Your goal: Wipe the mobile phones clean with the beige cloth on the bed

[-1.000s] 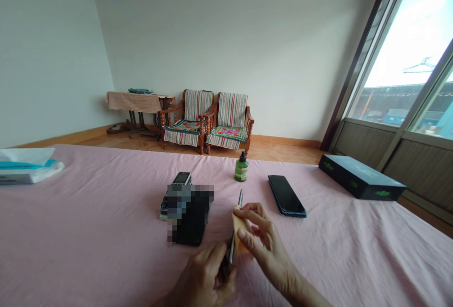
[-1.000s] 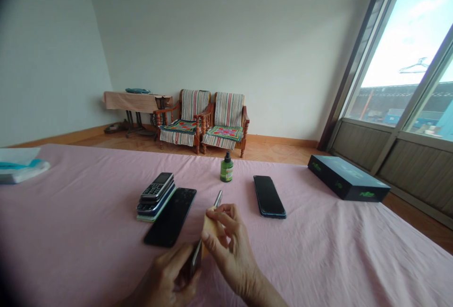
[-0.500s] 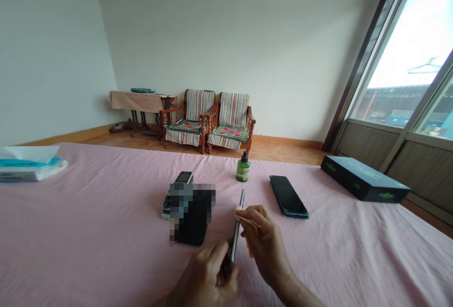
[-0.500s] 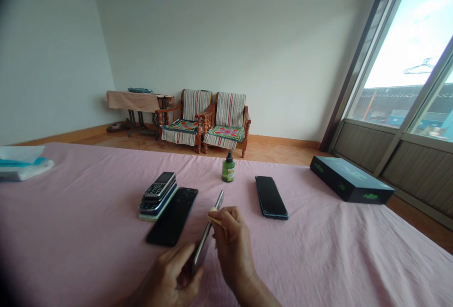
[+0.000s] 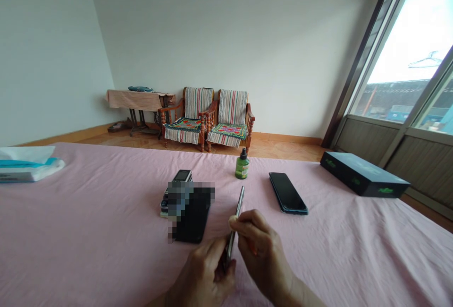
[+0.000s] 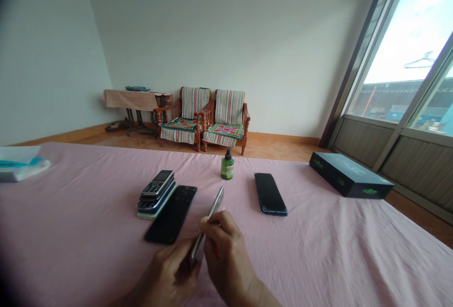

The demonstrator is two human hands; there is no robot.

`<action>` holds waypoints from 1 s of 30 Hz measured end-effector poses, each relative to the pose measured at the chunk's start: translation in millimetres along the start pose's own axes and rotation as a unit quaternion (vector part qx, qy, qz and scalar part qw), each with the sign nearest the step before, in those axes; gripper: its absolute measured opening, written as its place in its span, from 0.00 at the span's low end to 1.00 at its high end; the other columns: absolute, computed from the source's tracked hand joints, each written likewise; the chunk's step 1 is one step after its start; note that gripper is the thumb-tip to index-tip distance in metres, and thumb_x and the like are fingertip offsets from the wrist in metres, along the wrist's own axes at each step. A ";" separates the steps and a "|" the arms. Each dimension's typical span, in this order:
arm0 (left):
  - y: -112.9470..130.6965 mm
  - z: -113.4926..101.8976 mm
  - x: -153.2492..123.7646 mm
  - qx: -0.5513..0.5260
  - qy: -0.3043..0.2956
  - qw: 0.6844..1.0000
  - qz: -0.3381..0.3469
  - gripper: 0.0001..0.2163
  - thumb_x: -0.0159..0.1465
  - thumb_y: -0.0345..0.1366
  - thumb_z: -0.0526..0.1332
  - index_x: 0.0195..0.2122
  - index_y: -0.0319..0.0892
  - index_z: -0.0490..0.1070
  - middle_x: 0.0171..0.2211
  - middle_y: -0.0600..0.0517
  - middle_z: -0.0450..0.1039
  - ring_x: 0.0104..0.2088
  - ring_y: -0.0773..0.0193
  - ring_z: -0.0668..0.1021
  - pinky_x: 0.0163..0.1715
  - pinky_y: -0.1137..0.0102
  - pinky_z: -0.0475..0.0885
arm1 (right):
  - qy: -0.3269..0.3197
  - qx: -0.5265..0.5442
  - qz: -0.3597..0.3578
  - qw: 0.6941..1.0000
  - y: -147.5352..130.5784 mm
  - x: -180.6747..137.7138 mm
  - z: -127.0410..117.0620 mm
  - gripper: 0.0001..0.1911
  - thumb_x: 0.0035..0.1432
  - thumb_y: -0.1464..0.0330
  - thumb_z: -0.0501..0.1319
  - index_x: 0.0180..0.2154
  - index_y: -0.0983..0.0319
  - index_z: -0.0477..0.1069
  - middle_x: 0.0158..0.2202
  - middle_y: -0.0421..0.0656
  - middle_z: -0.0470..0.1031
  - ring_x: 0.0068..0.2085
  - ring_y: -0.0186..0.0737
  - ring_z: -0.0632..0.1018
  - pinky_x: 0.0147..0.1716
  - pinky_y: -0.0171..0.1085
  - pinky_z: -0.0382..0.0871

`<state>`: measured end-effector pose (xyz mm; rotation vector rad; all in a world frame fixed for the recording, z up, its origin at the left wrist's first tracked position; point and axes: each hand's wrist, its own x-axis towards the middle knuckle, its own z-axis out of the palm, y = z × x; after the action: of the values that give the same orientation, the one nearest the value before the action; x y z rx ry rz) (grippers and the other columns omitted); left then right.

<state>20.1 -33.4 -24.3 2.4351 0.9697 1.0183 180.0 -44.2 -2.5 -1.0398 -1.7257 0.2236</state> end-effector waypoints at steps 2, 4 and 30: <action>-2.1 2.4 -1.3 0.021 0.008 1.000 0.003 0.07 0.56 0.23 0.55 0.30 0.43 0.64 0.24 0.56 0.68 0.22 0.68 0.72 0.23 0.76 0.65 | 0.023 -0.012 0.023 0.999 7.0 8.8 -1.8 0.17 0.57 0.80 0.53 0.39 0.60 0.76 0.35 0.45 0.71 0.35 0.35 0.75 0.33 0.31 0.70; -2.6 3.2 -1.5 0.026 0.014 1.000 0.008 0.07 0.55 0.23 0.55 0.29 0.43 0.63 0.23 0.57 0.67 0.21 0.68 0.71 0.22 0.76 0.64 | 0.033 -0.015 0.031 0.999 9.4 12.8 -3.3 0.16 0.58 0.80 0.53 0.37 0.60 0.77 0.34 0.44 0.71 0.33 0.35 0.74 0.31 0.31 0.69; -1.4 -0.8 3.8 -0.044 -0.009 0.999 -0.029 0.07 0.56 0.22 0.55 0.27 0.41 0.66 0.23 0.55 0.67 0.22 0.67 0.72 0.23 0.75 0.63 | 0.018 -0.020 0.006 1.000 -2.9 -11.2 -0.2 0.19 0.57 0.81 0.51 0.44 0.59 0.72 0.36 0.45 0.69 0.35 0.36 0.74 0.33 0.33 0.72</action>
<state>20.8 -29.7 -22.7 2.3275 0.9642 0.9951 179.3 -54.2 -8.3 -1.0774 -1.6973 0.1780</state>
